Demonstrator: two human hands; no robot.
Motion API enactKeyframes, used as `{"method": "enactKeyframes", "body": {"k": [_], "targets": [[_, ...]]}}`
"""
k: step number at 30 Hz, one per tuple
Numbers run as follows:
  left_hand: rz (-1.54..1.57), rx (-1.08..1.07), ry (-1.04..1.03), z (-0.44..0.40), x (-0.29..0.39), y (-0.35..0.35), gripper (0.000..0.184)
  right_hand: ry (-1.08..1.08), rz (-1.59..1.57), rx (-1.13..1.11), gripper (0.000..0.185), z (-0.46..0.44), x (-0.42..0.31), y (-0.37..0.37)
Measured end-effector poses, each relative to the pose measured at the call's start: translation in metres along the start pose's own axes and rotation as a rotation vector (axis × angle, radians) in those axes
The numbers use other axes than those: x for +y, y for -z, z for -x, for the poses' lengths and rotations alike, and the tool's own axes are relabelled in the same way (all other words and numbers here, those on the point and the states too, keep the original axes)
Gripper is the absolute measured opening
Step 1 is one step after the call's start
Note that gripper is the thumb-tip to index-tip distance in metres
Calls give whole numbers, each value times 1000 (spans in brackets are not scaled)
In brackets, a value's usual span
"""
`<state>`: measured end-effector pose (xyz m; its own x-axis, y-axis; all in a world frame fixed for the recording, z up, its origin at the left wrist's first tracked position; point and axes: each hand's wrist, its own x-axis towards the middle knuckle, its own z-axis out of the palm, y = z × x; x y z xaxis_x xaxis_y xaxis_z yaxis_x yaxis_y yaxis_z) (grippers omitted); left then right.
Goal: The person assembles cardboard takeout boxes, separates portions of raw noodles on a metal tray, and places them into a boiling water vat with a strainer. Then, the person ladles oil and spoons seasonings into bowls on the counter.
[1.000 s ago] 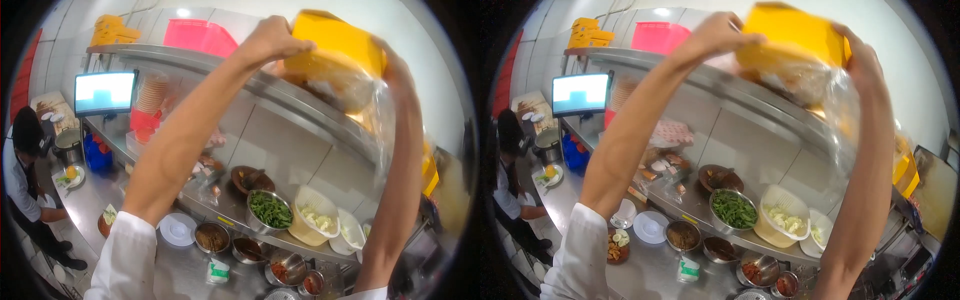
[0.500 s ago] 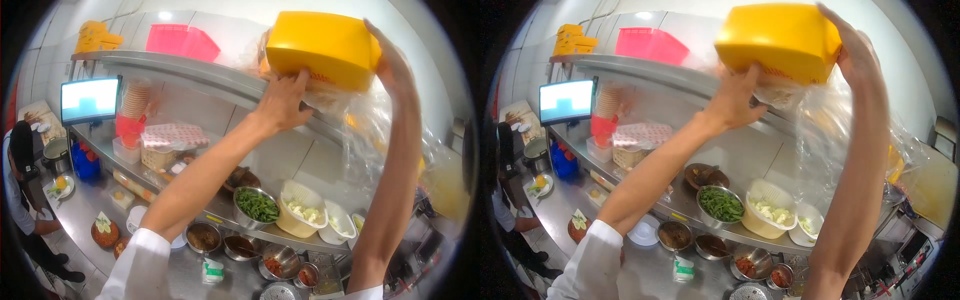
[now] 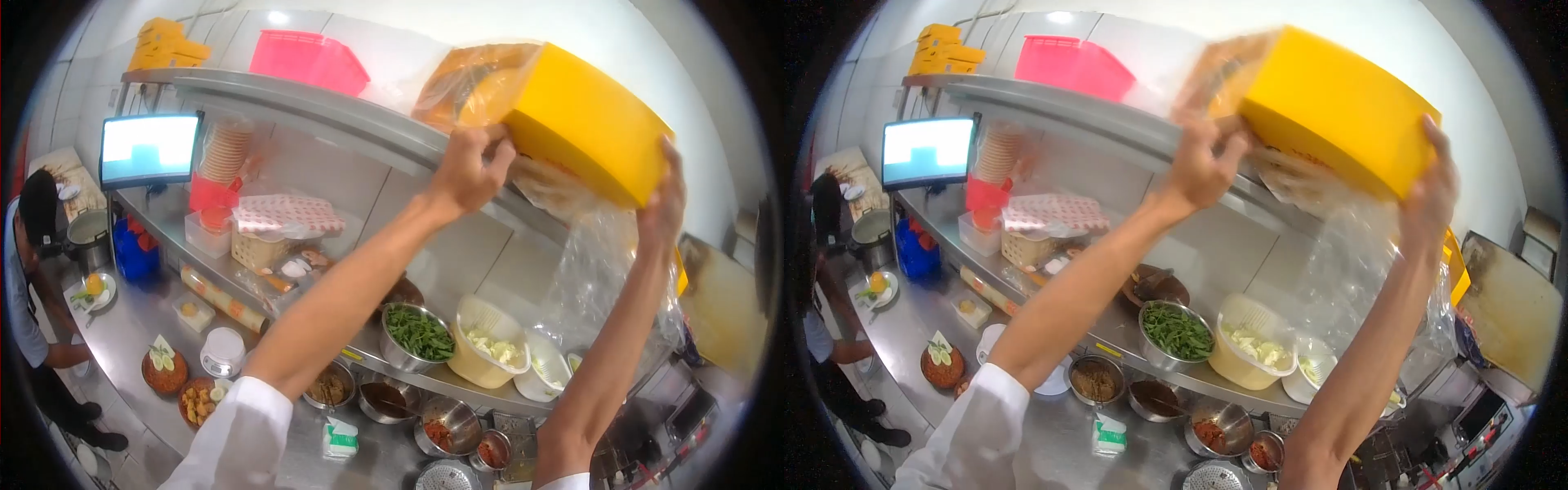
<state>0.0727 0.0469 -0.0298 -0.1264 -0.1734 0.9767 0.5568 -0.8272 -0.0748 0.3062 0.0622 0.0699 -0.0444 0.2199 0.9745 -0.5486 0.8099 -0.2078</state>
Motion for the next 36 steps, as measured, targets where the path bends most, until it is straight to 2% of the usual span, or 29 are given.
{"method": "enactKeyframes", "body": {"k": [3,5,8,13,15,18,20,22,24,26,27,29,31,34,36], "targets": [[-96,106,-47,-1,-1,-2,17,-76,115,-31,44,-8,21,20],[-382,111,-187,-2,-14,-8,16,-64,116,-47,46,-10,36,41],[-508,147,-289,-2,-10,-10,18,-59,62,-41,47,-4,44,50],[-518,61,-257,-5,-10,-5,19,-104,15,91,46,-5,65,73],[-533,15,-262,-15,-10,-7,18,-18,129,54,46,-8,66,85],[-563,110,-300,-34,-8,-12,21,80,150,77,46,-12,77,109],[-447,-100,-168,-42,0,-11,28,117,161,120,46,-13,77,121],[-350,-117,-134,-48,-10,-14,31,153,162,158,45,-6,63,110],[-257,-132,-93,-51,-23,-12,35,57,-128,39,46,11,20,74],[-349,-178,-83,-48,-32,-11,47,22,-152,55,46,-5,23,87],[-348,-182,-75,-47,-28,-13,47,-4,-167,68,46,-10,21,85],[-504,-204,72,-47,-17,-20,59,-8,-90,139,48,-10,24,82],[-432,-174,10,-51,-26,-22,62,-50,22,220,54,4,16,60],[-352,-143,-75,-59,-34,-21,65,-107,146,106,53,15,10,67],[-332,-152,-95,-58,-33,-18,64,-97,119,153,48,20,3,74]]}}
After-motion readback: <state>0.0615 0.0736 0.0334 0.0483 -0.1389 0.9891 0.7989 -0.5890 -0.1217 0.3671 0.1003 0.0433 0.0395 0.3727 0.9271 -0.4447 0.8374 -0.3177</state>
